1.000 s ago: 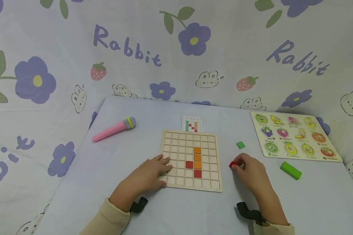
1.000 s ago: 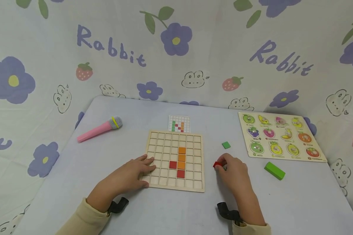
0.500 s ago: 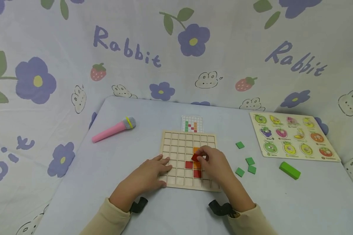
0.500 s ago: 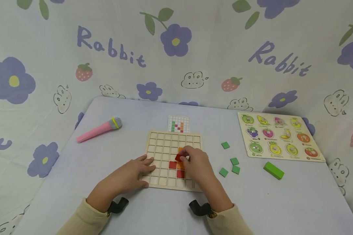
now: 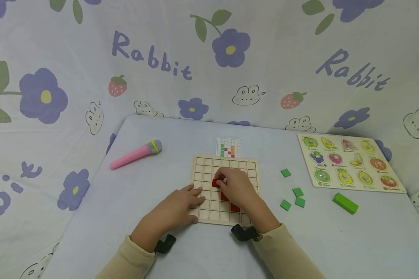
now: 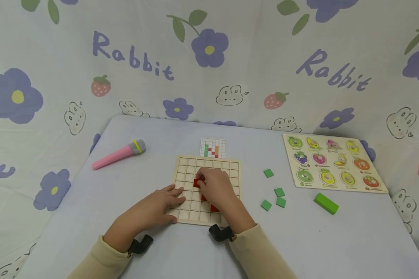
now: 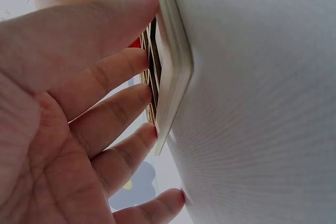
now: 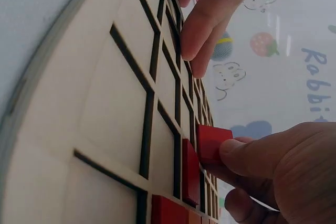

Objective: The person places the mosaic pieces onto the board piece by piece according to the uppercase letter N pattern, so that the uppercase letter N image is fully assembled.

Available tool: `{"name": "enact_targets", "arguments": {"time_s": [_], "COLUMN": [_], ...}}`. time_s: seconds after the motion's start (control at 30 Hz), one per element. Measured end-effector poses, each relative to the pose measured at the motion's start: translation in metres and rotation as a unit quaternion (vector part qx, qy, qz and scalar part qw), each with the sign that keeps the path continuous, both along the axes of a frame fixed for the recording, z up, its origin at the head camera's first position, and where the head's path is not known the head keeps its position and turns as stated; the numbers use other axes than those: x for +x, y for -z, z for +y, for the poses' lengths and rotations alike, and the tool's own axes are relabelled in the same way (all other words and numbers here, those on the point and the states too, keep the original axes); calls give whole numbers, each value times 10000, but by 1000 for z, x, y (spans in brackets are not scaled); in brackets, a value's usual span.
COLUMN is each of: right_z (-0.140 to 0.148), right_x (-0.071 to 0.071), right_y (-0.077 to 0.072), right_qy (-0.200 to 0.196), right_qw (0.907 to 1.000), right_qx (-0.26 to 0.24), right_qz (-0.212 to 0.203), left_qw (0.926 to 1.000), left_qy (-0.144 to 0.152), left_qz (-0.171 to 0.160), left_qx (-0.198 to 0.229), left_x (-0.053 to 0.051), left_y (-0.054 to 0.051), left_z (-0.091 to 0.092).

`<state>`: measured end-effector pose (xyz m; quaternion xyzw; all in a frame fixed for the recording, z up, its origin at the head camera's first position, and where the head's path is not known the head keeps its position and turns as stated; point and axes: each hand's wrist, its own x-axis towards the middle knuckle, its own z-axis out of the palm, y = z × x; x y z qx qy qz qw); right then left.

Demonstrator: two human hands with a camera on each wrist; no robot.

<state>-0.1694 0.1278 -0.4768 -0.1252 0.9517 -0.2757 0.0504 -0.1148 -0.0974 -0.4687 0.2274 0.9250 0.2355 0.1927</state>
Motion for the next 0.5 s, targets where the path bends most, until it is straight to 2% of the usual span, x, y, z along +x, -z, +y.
{"name": "enact_targets", "arguments": {"time_s": [0.23,0.5], "right_z": [0,-3], "right_x": [1,2], "right_y": [1,5], "right_qy": [-144,-251], "right_qw": [9998,9984], "right_qx": [166,414], "right_qz": [-30,304], "left_qw": [10000,10000], "left_qy": [-1,-22], "left_qz": [16,-19], "left_qx": [-14,45], "left_x": [0,1], "left_y": [0,-1], "left_z": [0,0]}}
